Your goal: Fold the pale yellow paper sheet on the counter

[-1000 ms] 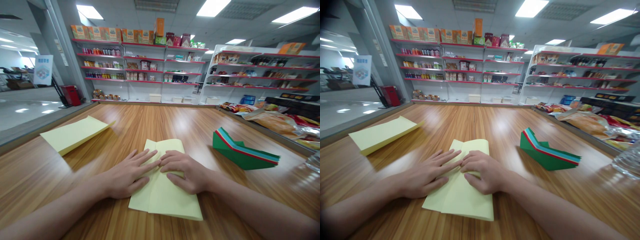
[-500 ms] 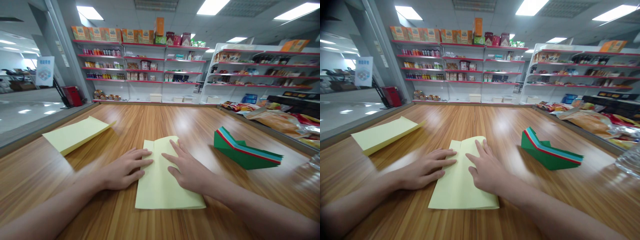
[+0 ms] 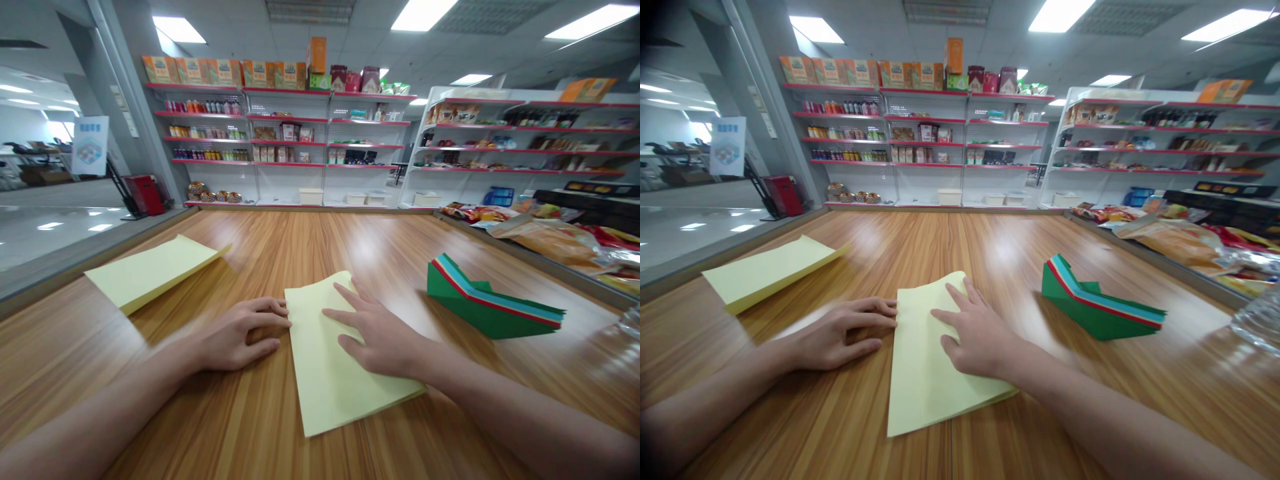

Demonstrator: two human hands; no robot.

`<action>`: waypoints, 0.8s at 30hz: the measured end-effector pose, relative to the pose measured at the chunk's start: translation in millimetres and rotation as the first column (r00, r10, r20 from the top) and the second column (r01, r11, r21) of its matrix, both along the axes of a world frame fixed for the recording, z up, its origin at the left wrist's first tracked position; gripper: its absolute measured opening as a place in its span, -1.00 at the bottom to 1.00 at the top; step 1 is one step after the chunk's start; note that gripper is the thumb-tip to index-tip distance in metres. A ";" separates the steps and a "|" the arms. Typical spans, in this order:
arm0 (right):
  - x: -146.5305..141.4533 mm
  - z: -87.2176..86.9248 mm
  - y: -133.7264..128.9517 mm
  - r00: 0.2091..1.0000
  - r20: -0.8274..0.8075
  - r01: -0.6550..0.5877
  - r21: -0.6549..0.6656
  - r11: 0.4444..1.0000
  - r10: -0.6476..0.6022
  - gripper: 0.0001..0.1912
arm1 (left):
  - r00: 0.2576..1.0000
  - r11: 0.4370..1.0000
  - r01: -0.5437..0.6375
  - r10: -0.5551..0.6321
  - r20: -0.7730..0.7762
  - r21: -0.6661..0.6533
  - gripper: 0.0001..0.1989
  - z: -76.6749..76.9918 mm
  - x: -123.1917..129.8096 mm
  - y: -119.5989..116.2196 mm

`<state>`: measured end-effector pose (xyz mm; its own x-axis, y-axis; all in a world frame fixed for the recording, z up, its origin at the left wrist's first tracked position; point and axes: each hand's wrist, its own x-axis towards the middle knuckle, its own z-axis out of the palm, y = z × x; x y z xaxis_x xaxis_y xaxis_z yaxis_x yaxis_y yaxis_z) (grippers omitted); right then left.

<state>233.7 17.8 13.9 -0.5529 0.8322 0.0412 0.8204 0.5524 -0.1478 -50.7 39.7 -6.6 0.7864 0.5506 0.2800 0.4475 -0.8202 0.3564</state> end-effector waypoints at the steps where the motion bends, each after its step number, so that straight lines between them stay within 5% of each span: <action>1: -0.5 -1.0 -0.6 1.000 0.002 -0.008 0.014 1.000 0.008 -0.45 | 1.000 1.000 0.005 -0.005 -0.004 -0.003 -0.67 1.1 -0.7 0.4; 17: -3.7 -7.2 -5.5 0.998 0.005 -0.067 0.072 0.995 0.067 -0.45 | 0.999 1.000 0.024 -0.024 -0.023 0.011 -0.64 3.3 -1.8 0.0; 24: 1.6 3.4 -2.4 0.997 -0.004 -0.077 0.043 0.996 0.077 -0.45 | 0.994 1.000 0.019 -0.018 -0.111 0.013 -0.61 7.2 1.2 -8.8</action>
<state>235.3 15.3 17.2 -0.6149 0.7846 0.0790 0.7745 0.6197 -0.1270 -49.4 30.9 0.6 0.8230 0.5324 0.1982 0.4681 -0.8333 0.2941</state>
